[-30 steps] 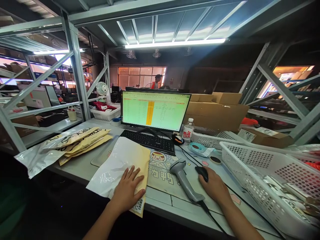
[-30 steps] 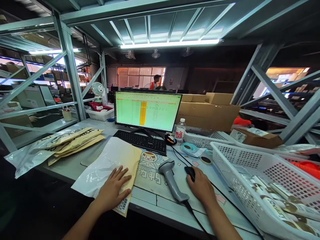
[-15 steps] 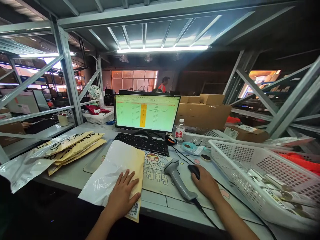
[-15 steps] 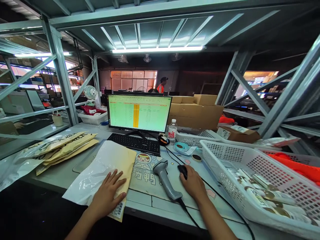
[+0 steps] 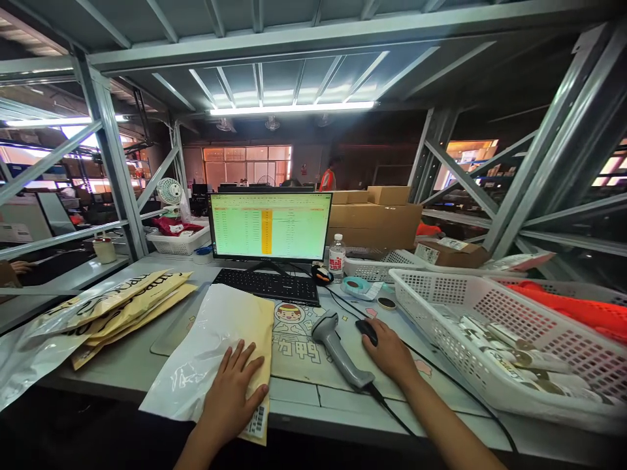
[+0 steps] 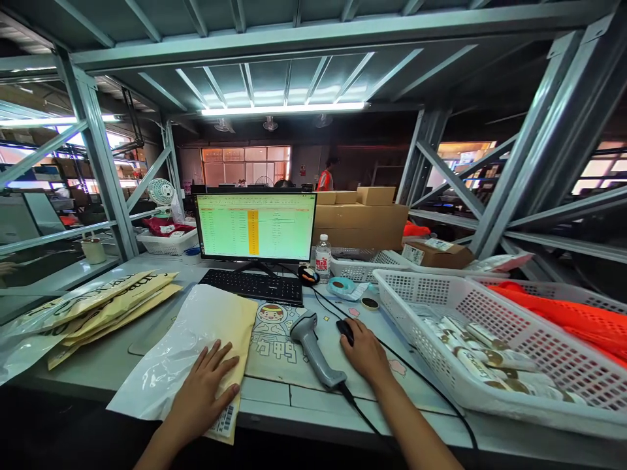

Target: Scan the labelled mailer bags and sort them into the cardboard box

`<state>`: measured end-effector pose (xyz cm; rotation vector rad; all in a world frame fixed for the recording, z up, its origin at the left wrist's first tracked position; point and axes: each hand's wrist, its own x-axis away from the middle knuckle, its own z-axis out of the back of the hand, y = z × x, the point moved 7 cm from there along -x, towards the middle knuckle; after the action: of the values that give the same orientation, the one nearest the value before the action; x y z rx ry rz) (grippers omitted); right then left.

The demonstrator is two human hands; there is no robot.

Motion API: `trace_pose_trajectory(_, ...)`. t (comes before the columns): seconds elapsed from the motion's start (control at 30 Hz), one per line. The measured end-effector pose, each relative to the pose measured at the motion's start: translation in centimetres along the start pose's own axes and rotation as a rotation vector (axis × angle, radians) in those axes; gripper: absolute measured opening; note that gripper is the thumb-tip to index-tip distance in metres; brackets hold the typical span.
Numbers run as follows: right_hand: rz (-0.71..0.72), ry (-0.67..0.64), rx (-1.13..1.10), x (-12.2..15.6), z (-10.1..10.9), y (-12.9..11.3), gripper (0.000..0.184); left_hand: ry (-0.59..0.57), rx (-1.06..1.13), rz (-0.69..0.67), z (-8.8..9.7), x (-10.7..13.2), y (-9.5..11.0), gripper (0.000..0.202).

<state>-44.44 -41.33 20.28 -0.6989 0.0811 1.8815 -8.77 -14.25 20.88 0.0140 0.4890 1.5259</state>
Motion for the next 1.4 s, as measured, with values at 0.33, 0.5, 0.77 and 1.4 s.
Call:
trace_pose_trajectory(0.33, 0.001, 0.015, 0.012, -0.1, 0.2, -0.4, 0.052, 0.112, 0.098, -0.031, 1.8, 0.3, 0.7, 0.04)
trace_pose_trajectory(0.5, 0.03, -0.026, 0.023, -0.4, 0.0, -0.9, 0.057, 0.486, 0.193, -0.021, 7.2, 4.0, -0.5, 0.022)
trace_pose_trajectory(0.77, 0.008, -0.08, 0.071, 0.3, -0.1, -1.4, 0.071, 0.742, 0.547, 0.324, 9.2, 14.7, -4.6, 0.03)
trace_pose_trajectory(1.4, -0.075, -0.065, 0.044, 0.6, 0.5, -2.4, 0.084, 0.339, 1.151, 0.626, -1.0, 13.5, -4.5, 0.064)
